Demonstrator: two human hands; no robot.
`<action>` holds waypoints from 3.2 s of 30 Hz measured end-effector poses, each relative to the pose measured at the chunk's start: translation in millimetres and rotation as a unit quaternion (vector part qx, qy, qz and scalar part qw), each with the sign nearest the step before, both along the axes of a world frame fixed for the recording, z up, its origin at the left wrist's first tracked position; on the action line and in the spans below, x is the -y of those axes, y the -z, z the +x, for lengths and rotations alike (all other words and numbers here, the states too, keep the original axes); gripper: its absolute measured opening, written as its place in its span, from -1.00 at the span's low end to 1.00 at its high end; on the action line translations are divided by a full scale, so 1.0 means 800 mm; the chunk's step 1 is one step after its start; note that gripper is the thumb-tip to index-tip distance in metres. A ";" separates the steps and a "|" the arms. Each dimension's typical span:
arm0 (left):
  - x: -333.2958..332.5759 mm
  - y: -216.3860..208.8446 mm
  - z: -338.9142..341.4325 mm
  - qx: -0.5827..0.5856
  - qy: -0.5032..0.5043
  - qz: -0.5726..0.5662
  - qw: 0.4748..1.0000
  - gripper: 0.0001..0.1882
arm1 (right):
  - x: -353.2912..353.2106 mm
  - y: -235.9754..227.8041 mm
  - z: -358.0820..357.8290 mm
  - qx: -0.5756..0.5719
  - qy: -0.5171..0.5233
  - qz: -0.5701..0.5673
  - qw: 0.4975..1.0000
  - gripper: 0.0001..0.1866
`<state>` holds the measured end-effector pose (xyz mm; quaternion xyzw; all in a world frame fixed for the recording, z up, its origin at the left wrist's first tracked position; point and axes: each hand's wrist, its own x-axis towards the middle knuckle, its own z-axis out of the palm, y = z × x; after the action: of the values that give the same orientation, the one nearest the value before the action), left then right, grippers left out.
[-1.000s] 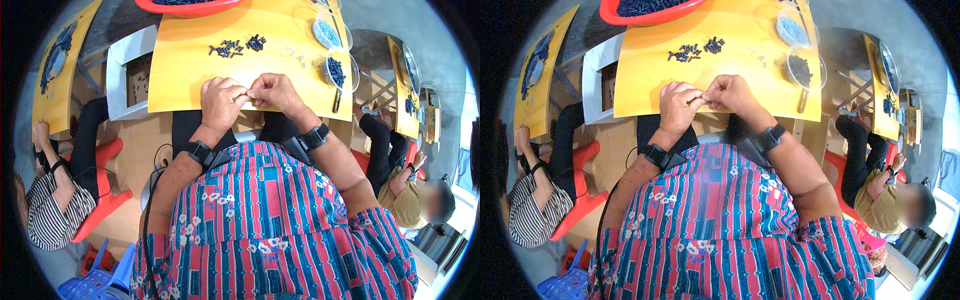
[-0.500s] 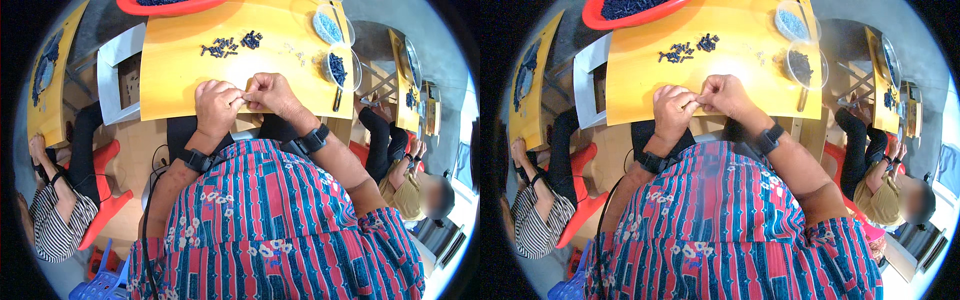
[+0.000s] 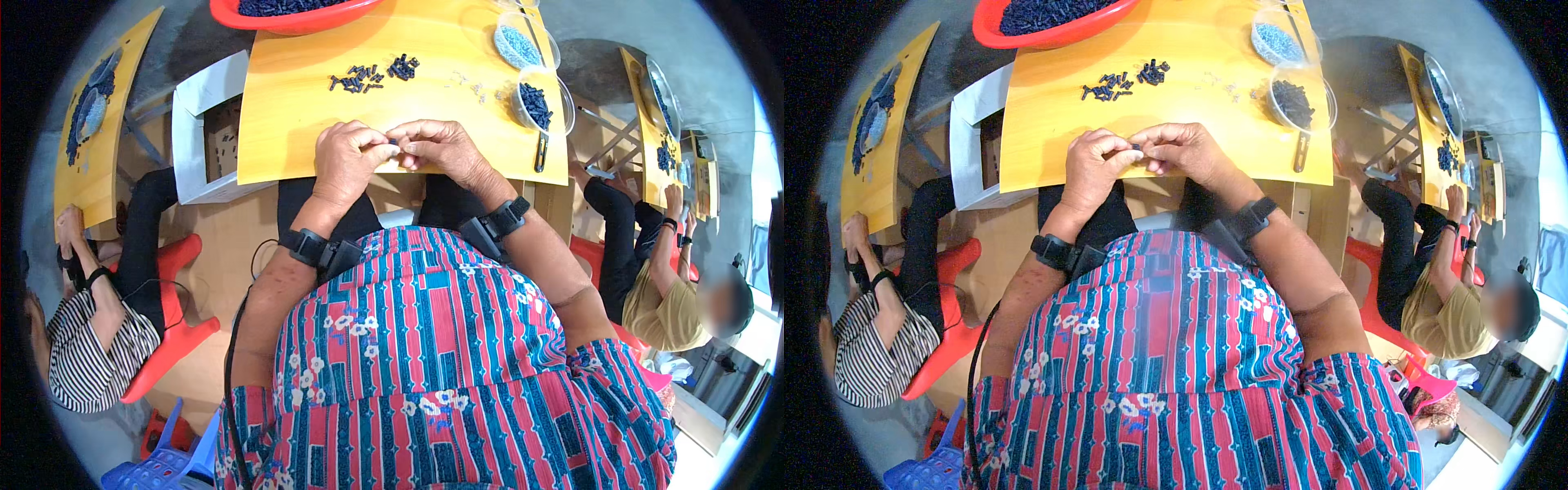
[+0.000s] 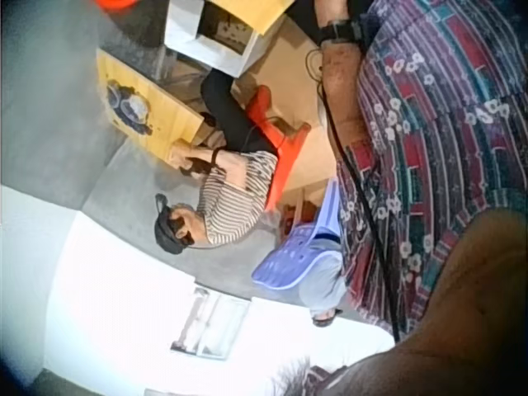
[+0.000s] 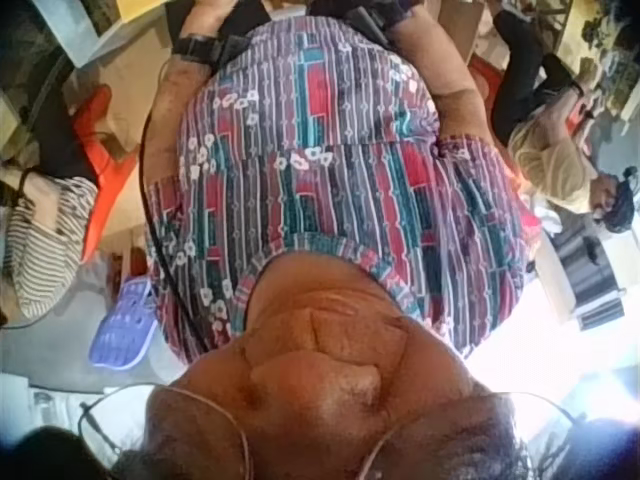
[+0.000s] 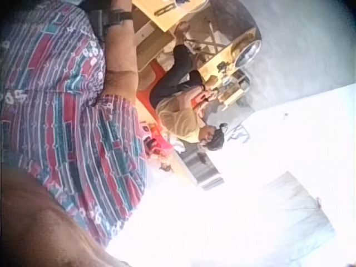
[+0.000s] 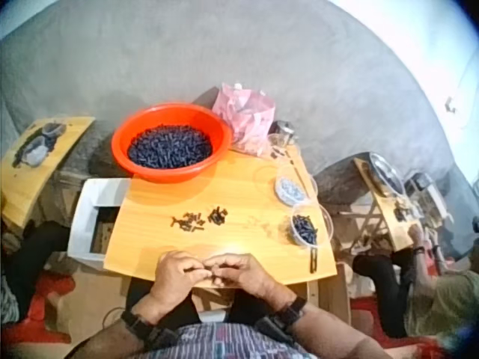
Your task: Assembling small black plastic caps onto tiny white components manually.
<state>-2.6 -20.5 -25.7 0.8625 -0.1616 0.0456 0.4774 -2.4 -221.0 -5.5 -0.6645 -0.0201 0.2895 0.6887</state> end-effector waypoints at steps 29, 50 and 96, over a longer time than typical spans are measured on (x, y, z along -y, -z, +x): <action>-0.009 -0.002 -0.006 -0.055 0.020 -0.022 0.998 -0.94 | 0.163 -0.035 0.034 0.326 0.351 -0.343 0.808 -0.85; -0.005 -0.011 -0.018 -0.054 0.030 -0.073 0.995 -0.93 | 0.014 -0.009 0.090 0.380 0.132 -0.427 0.810 -0.70; -0.004 -0.023 -0.024 -0.054 0.030 -0.096 0.993 -0.97 | -0.008 0.000 0.083 0.378 0.098 -0.435 0.811 -0.85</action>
<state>-21.4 -17.4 -7.4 0.8084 -0.1566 -0.0002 0.5675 64.3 -214.6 -5.8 -0.9501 -0.0855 -0.0750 0.2904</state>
